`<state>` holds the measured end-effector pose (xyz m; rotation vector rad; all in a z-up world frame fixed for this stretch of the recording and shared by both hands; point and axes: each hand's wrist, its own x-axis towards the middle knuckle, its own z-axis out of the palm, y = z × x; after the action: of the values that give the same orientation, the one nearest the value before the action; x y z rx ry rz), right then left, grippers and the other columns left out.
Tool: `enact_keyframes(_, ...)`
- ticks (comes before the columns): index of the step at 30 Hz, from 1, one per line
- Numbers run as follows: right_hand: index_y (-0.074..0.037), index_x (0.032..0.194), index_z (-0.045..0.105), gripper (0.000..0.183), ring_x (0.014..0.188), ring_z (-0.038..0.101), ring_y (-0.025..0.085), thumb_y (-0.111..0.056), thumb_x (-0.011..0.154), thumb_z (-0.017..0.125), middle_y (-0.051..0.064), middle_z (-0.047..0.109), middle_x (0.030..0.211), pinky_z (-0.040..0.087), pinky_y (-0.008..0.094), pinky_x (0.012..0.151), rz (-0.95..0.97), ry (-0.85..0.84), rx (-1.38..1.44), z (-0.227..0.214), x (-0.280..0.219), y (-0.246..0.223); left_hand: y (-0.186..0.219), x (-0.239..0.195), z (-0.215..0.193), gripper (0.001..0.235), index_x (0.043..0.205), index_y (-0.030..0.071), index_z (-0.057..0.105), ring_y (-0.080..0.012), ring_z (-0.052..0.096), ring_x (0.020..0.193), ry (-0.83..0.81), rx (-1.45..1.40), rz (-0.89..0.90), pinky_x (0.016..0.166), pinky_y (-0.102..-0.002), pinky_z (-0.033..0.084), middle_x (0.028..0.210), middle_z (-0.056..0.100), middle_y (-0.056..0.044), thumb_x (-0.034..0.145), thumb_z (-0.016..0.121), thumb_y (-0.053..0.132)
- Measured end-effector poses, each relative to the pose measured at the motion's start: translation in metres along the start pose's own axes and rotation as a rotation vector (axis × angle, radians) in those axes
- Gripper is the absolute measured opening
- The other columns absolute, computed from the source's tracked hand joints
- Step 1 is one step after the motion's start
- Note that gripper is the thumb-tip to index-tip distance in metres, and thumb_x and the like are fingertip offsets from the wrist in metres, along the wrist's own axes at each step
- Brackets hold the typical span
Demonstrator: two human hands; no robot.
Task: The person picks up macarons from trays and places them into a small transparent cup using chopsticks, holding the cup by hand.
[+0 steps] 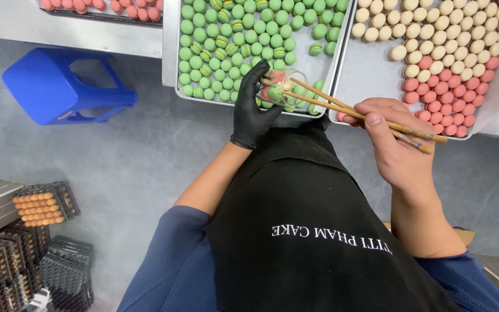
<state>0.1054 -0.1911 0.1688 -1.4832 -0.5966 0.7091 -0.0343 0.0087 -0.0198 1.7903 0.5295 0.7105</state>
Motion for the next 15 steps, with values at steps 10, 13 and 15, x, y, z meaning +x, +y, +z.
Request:
enact_keyframes(10, 0.004, 0.117, 0.07, 0.015, 0.093, 0.073, 0.019, -0.006, 0.111, 0.061, 0.014, 0.076, 0.109, 0.052, 0.029, 0.092, -0.13, -0.042, -0.326, 0.008, -0.002, -0.022, 0.01, 0.002, 0.007, 0.087, 0.154, 0.008, 0.043, -0.0258, 0.055, 0.141, -0.1, -0.09, -0.033, 0.12, -0.04, 0.05, 0.155, 0.049, -0.013, 0.08, 0.089, 0.008)
enact_keyframes(13, 0.007, 0.114, 0.069, 0.016, 0.094, 0.072, 0.023, -0.005, 0.109, 0.059, 0.017, 0.075, 0.106, 0.049, 0.035, 0.099, -0.184, -0.042, -0.422, 0.004, -0.004, -0.029, 0.004, -0.001, 0.015, 0.088, 0.154, 0.007, 0.042, -0.0255, 0.052, 0.143, -0.13, -0.202, -0.036, 0.121, -0.041, 0.047, 0.154, 0.048, -0.013, 0.079, 0.088, 0.004)
enact_keyframes(15, 0.007, 0.11, 0.066, 0.021, 0.089, 0.07, 0.023, -0.01, 0.111, 0.053, 0.018, 0.068, 0.107, 0.057, 0.039, 0.093, -0.23, 0.04, -0.28, -0.01, -0.012, -0.019, -0.008, -0.007, 0.024, 0.08, 0.155, 0.006, 0.043, -0.0203, 0.058, 0.136, -0.193, -0.429, -0.235, 0.118, -0.038, 0.051, 0.146, 0.059, -0.008, 0.086, 0.084, 0.003)
